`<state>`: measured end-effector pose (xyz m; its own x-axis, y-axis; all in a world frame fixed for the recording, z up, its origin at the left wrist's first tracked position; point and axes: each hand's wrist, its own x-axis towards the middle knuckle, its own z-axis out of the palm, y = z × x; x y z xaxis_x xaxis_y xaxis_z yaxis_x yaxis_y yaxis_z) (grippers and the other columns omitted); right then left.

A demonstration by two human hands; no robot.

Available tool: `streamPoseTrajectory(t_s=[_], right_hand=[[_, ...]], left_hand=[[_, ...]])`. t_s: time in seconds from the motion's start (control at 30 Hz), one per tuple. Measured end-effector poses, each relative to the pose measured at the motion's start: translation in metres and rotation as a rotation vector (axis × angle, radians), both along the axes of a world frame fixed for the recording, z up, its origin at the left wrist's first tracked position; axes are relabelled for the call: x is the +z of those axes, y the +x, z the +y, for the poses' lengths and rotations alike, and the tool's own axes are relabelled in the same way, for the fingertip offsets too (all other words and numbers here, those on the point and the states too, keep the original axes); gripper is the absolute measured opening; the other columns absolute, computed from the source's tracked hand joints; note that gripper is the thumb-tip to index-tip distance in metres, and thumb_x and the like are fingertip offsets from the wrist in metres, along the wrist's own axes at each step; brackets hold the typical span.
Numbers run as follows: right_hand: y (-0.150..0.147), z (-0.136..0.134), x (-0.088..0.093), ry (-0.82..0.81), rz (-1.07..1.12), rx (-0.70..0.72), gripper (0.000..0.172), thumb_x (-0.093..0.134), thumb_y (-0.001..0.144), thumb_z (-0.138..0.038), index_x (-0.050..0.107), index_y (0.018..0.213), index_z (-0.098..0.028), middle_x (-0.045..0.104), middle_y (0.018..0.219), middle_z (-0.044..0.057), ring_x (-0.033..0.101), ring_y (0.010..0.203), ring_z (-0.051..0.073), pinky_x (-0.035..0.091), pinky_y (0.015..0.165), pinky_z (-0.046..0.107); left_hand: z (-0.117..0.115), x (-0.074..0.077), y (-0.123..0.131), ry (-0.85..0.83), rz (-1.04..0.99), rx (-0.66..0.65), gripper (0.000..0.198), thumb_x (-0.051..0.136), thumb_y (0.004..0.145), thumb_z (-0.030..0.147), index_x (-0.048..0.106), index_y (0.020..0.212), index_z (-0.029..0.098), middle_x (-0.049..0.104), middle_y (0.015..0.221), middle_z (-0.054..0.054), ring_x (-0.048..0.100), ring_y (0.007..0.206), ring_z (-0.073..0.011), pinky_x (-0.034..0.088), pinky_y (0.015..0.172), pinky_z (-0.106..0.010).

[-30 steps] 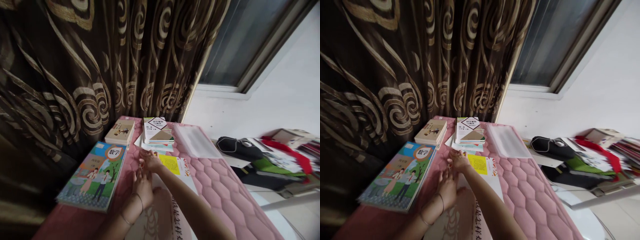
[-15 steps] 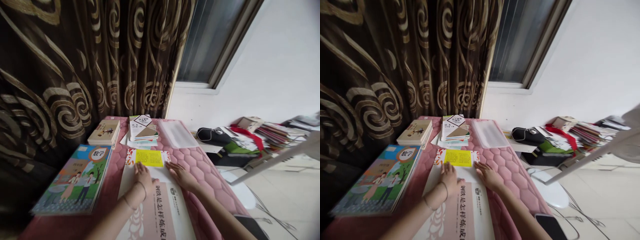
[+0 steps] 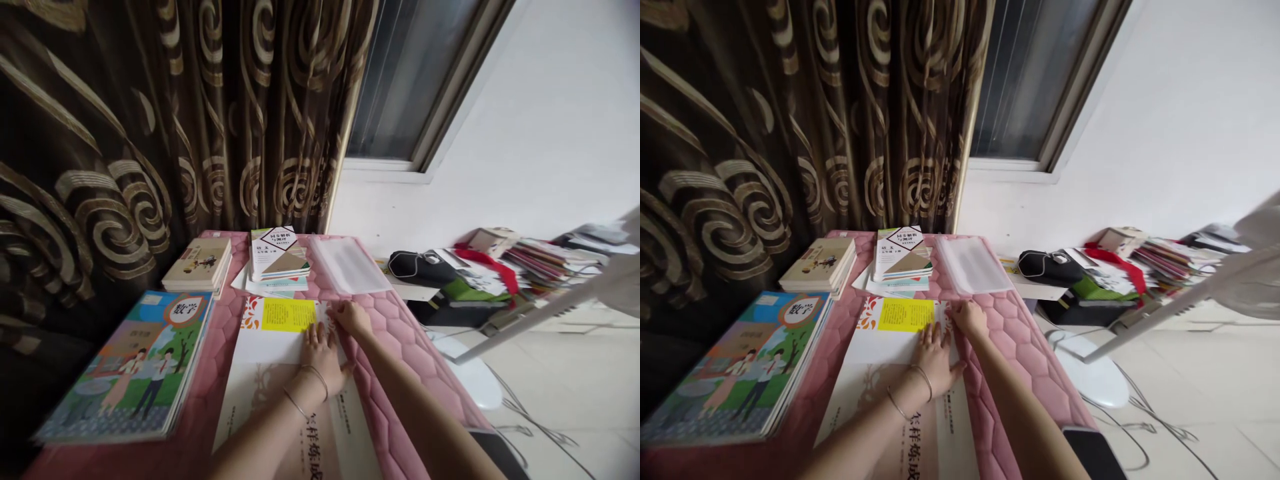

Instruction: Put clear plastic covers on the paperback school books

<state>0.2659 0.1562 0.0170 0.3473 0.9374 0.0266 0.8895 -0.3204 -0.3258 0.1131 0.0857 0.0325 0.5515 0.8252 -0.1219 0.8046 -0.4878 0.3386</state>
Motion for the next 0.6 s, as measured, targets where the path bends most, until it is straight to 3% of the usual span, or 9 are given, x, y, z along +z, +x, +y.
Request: streamPoseTrajectory(t_s=[0.2, 0.5, 0.6], right_hand=[[-0.009, 0.023, 0.010, -0.058, -0.032, -0.097, 0.043, 0.048, 0.087, -0.048, 0.068, 0.095, -0.011, 0.070, 0.094, 0.020, 0.066, 0.093, 0.030, 0.047, 0.078, 0.038], [-0.002, -0.026, -0.002, -0.090, -0.038, 0.051, 0.029, 0.064, 0.077, -0.048, 0.066, 0.083, -0.020, 0.071, 0.088, 0.007, 0.065, 0.086, 0.023, 0.044, 0.073, 0.031], [0.000, -0.025, -0.001, -0.095, -0.033, 0.037, 0.030, 0.068, 0.074, -0.049, 0.066, 0.081, -0.020, 0.071, 0.086, 0.006, 0.066, 0.083, 0.022, 0.044, 0.071, 0.030]], left_hand=[[-0.001, 0.000, 0.000, -0.024, 0.007, -0.007, 0.086, 0.030, 0.084, 0.064, 0.025, 0.148, 0.006, 0.016, 0.157, -0.018, 0.009, 0.143, -0.0396, 0.011, 0.115, -0.054], [-0.001, -0.001, 0.001, -0.006, -0.033, 0.009, 0.088, 0.031, 0.083, 0.066, 0.027, 0.147, 0.005, 0.019, 0.155, -0.020, 0.011, 0.143, -0.0375, 0.011, 0.116, -0.051], [-0.001, -0.001, 0.001, -0.012, -0.022, 0.010, 0.087, 0.030, 0.084, 0.065, 0.027, 0.147, 0.005, 0.019, 0.156, -0.020, 0.010, 0.144, -0.0379, 0.011, 0.115, -0.054]])
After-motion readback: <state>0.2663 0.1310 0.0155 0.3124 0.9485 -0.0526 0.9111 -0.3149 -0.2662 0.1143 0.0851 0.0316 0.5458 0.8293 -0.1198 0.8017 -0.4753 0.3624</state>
